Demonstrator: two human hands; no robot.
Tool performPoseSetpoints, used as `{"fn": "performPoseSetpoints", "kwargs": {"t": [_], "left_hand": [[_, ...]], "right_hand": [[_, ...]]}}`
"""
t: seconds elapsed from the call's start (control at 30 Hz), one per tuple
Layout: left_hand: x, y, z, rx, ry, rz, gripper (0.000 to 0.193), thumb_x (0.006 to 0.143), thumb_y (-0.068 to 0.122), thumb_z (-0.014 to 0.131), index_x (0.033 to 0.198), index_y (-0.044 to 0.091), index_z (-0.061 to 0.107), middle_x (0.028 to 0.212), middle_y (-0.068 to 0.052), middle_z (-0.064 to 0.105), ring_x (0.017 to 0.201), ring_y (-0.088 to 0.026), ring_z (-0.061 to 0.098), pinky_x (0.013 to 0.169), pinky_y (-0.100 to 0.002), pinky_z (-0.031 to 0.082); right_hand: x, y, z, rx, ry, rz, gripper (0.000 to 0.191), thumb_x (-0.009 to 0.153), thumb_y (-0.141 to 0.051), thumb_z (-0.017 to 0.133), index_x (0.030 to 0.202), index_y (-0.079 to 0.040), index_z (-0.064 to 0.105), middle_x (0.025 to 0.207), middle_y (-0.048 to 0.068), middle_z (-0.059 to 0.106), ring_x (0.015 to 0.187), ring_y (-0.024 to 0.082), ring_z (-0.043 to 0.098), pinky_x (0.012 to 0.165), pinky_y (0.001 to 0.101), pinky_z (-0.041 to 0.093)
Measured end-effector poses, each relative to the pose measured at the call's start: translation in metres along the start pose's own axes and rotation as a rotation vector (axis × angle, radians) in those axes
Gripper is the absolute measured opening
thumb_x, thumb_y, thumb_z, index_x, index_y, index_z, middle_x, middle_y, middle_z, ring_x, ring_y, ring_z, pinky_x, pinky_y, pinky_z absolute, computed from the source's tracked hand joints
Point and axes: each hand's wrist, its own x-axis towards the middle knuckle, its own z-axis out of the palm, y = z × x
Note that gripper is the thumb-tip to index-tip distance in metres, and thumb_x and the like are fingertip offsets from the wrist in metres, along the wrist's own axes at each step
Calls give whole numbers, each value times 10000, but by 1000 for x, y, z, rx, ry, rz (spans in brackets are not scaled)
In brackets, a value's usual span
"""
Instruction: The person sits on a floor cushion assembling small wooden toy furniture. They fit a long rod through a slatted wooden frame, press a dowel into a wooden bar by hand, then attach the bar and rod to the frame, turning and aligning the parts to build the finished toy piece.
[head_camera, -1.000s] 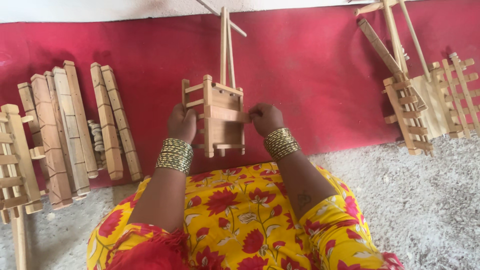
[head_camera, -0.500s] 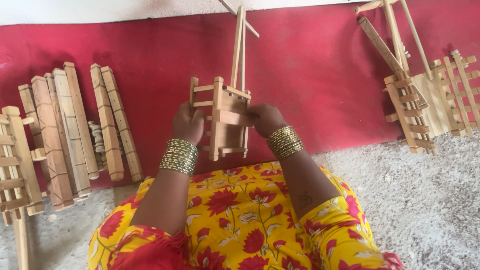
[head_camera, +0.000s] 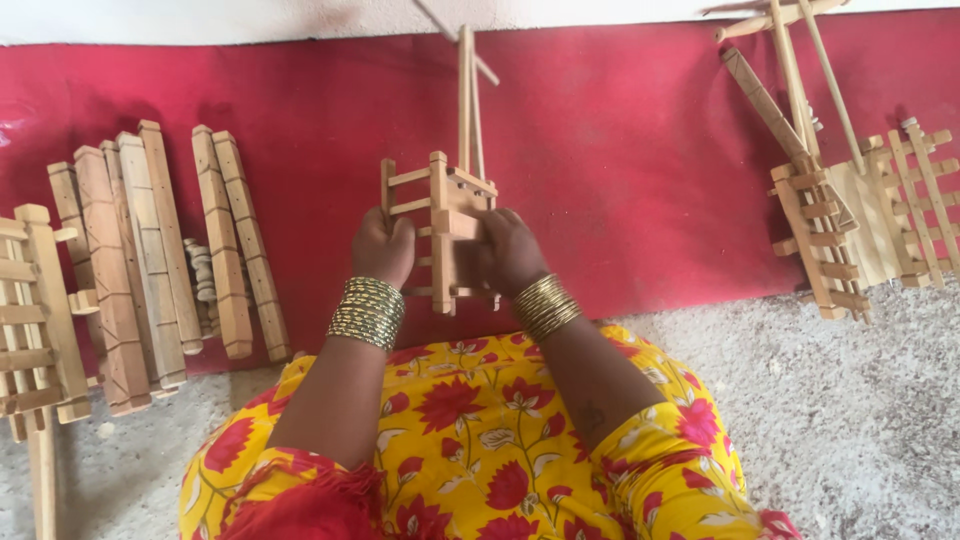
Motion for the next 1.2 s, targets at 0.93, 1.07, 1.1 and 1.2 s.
{"fn": "performPoseSetpoints", "kwargs": {"t": [0.93, 1.07, 1.1, 1.2], "left_hand": [[6, -5, 0, -6, 1, -53, 267, 908, 272, 575, 985, 23, 632, 878, -135, 711, 777, -234, 699, 754, -391, 550], [9, -9, 0, -13, -4, -83, 260, 900, 274, 560, 973, 31, 616, 853, -123, 695, 755, -238, 692, 743, -409, 556], [9, -9, 0, -27, -17, -104, 257, 900, 275, 551, 972, 35, 611, 845, -123, 692, 746, -240, 691, 736, -411, 560], [7, -8, -3, -12, -30, -129, 247, 901, 272, 552, 958, 38, 609, 833, -123, 685, 735, -241, 688, 723, -413, 556]], "right_hand": [[-8, -5, -1, -127, 308, -427, 125, 874, -235, 825, 887, -115, 794, 800, 24, 685, 673, 180, 686, 591, 349, 586], [-6, 5, 2, -183, 346, -521, 82, 887, -206, 788, 940, -144, 794, 897, 19, 683, 756, 189, 691, 648, 347, 602], [-6, 5, 3, -193, 359, -543, 81, 892, -204, 787, 948, -144, 788, 917, 21, 679, 772, 192, 690, 659, 346, 604], [-4, 1, 4, -206, 368, -623, 48, 926, -169, 794, 959, -136, 782, 947, 17, 679, 770, 177, 690, 649, 339, 597]]}}
